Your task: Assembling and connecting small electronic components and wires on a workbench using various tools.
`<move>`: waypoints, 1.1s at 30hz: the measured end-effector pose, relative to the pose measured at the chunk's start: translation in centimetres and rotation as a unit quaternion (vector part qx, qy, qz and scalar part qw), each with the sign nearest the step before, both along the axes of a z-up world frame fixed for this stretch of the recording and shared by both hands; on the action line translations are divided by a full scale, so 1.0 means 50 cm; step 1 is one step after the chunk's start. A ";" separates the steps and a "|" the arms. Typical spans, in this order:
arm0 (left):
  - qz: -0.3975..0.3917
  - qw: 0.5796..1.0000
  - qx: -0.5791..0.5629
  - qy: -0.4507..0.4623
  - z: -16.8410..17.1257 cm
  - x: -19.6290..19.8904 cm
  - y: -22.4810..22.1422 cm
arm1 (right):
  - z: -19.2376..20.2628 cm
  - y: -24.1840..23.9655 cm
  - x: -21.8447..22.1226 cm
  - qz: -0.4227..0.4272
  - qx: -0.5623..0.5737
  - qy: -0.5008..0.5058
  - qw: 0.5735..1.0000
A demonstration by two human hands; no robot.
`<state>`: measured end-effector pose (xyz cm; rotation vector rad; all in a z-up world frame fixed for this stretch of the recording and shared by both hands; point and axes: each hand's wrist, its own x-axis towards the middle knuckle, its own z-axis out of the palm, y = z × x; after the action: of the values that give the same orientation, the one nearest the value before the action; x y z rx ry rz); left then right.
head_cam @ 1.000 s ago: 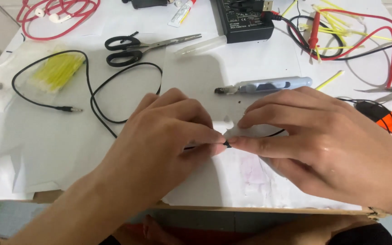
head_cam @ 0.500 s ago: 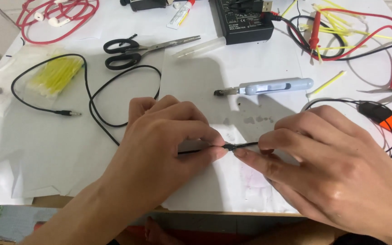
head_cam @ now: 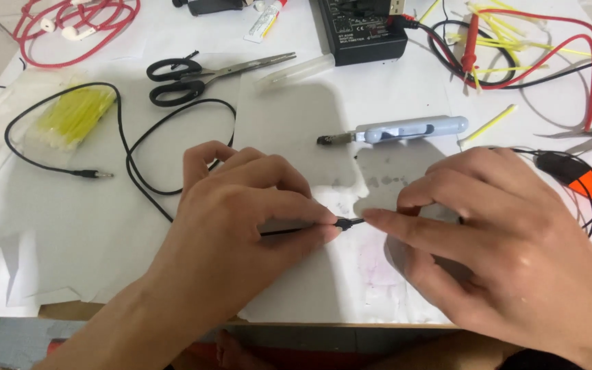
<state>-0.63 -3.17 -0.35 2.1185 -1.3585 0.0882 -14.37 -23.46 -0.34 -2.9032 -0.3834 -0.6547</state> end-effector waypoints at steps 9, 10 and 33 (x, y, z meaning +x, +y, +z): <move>-0.011 1.000 -0.023 -0.013 -0.006 0.002 -0.002 | 0.007 -0.003 0.013 0.014 0.048 0.050 0.997; -0.011 1.000 -0.023 -0.014 -0.006 0.002 -0.004 | 0.005 -0.005 0.012 0.014 0.049 0.050 0.997; -0.025 1.000 -0.015 0.003 -0.005 0.005 -0.010 | 0.001 -0.004 0.016 0.070 0.001 0.014 0.997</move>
<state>-0.38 -3.68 -0.60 2.0571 -1.3985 0.0806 -13.55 -23.67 -0.28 -2.8468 -0.5767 -0.5909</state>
